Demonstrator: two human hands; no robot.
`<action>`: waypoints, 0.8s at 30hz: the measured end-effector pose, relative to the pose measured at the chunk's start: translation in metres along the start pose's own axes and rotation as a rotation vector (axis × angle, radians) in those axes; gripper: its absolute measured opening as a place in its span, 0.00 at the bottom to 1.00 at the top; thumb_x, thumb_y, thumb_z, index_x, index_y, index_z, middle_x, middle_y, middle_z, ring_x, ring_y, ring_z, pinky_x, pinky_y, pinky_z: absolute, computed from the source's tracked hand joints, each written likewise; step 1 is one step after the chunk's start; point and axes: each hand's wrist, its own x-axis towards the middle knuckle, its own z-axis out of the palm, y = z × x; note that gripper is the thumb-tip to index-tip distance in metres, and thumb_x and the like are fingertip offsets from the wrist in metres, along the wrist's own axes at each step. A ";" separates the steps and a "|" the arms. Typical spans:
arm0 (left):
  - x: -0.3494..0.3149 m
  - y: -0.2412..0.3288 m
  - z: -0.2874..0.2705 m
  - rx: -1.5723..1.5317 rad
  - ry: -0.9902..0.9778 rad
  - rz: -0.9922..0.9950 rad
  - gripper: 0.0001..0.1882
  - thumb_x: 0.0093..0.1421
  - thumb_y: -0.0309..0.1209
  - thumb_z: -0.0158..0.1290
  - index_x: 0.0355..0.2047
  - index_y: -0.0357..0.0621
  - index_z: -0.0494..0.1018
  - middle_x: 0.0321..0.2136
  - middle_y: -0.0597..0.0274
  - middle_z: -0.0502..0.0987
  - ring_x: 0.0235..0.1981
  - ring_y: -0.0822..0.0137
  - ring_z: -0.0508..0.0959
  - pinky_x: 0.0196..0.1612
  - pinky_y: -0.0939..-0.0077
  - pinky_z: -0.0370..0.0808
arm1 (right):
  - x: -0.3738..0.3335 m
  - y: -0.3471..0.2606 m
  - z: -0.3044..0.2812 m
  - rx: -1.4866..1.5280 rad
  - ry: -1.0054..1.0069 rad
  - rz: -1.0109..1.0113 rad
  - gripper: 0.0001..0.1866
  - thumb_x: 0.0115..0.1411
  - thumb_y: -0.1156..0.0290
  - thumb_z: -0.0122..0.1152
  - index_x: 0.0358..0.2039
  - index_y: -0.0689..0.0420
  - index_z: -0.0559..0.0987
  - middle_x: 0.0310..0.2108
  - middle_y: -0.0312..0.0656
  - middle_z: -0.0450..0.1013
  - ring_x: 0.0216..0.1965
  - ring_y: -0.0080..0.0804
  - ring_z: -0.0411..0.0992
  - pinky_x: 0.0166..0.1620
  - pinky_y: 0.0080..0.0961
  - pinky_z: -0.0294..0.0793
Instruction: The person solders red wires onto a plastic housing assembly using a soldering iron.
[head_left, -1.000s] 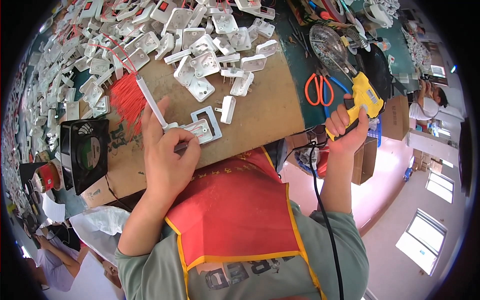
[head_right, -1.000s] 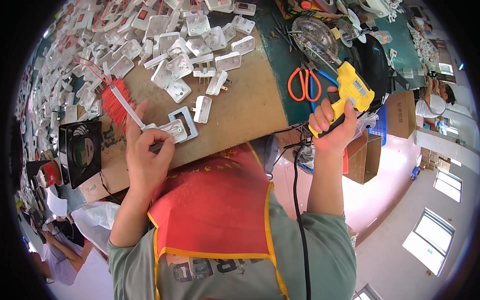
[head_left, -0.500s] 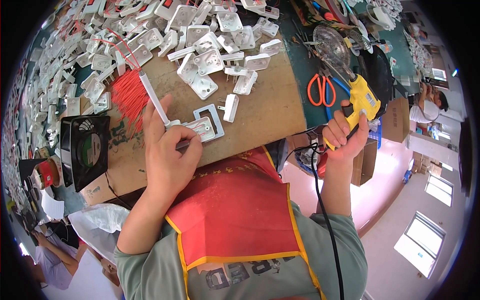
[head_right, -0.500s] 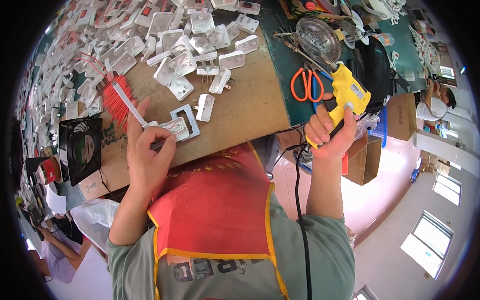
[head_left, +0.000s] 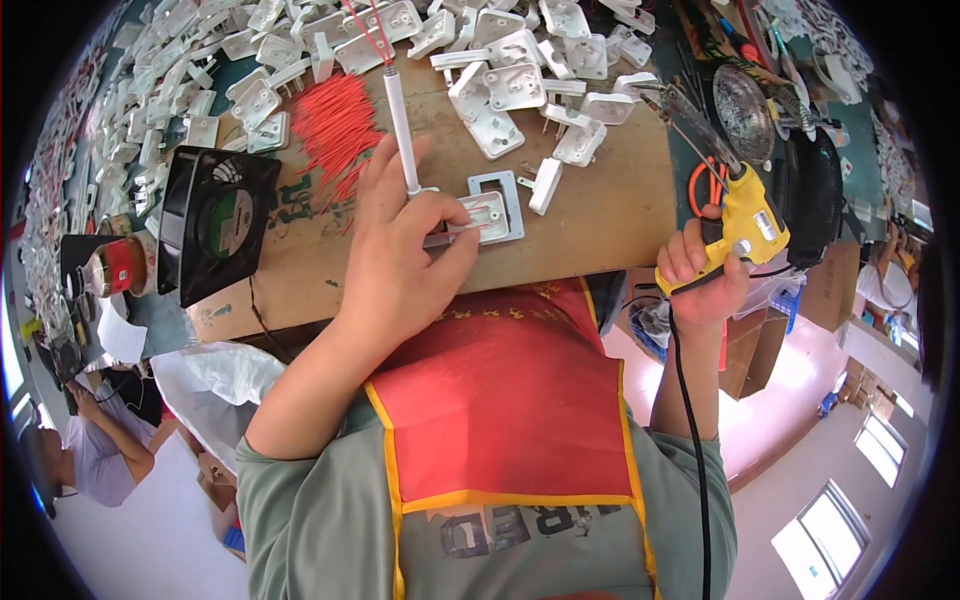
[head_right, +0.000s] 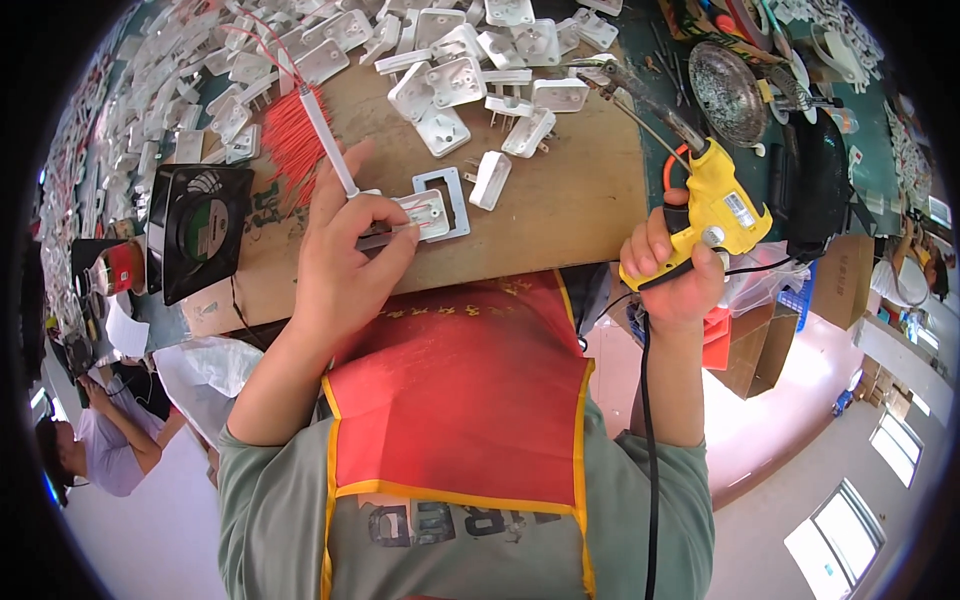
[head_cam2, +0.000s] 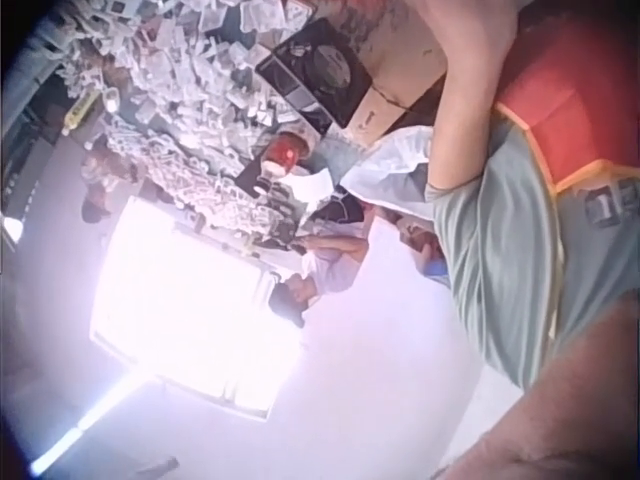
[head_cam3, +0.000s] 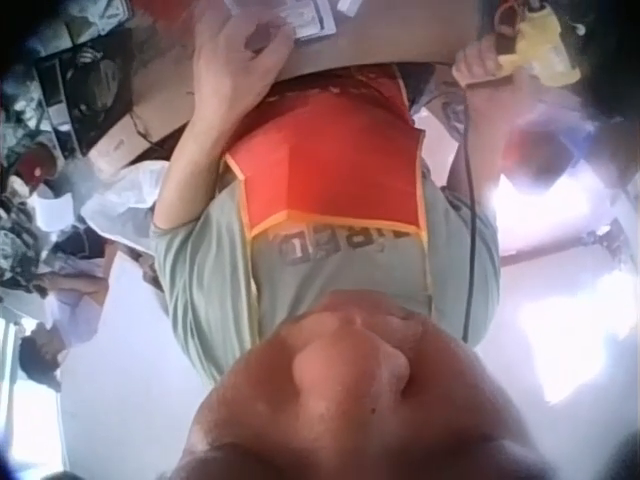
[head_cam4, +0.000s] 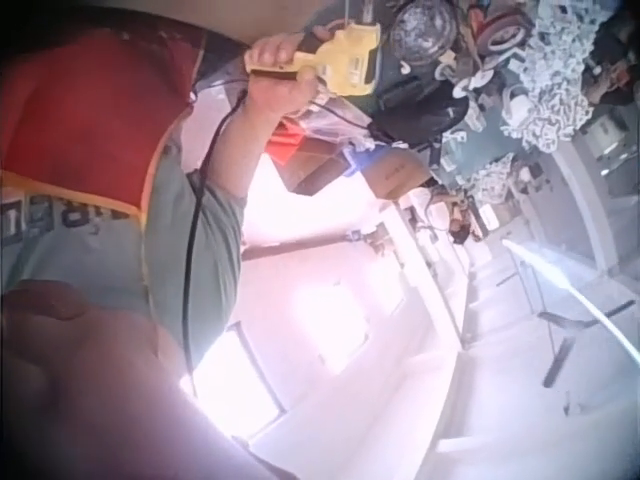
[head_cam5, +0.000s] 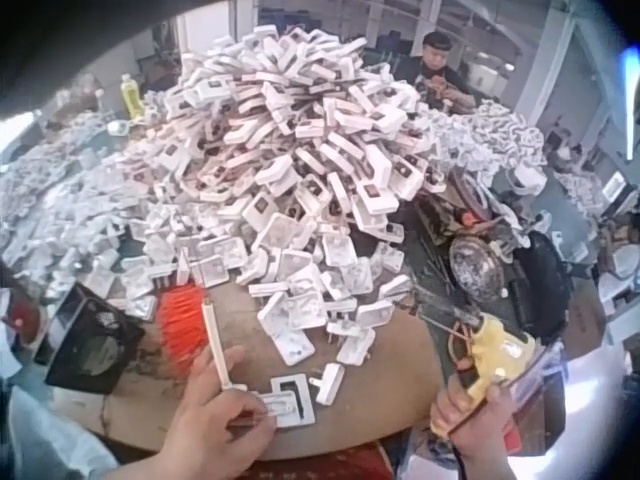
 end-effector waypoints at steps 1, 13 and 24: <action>0.000 0.000 -0.001 -0.006 -0.012 0.007 0.09 0.50 0.26 0.62 0.32 0.44 0.75 0.61 0.44 0.62 0.66 0.44 0.56 0.62 0.57 0.61 | 0.000 0.003 0.002 0.008 -0.001 0.004 0.31 0.58 0.53 0.59 0.55 0.59 0.66 0.23 0.34 0.63 0.21 0.23 0.62 0.26 0.23 0.64; 0.007 -0.008 -0.016 0.072 -0.069 0.144 0.23 0.43 0.29 0.67 0.41 0.44 0.75 0.50 0.55 0.71 0.61 0.46 0.64 0.60 0.56 0.65 | 0.004 0.021 0.010 -0.101 -0.057 0.014 0.32 0.58 0.50 0.58 0.55 0.59 0.66 0.22 0.32 0.63 0.17 0.21 0.59 0.23 0.21 0.61; -0.056 -0.015 -0.083 -0.017 0.477 0.450 0.31 0.40 0.28 0.70 0.46 0.38 0.72 0.45 0.46 0.71 0.50 0.48 0.74 0.53 0.52 0.71 | 0.023 0.017 0.002 -0.064 -0.138 -0.051 0.30 0.59 0.55 0.59 0.55 0.60 0.65 0.21 0.33 0.59 0.17 0.20 0.57 0.22 0.19 0.59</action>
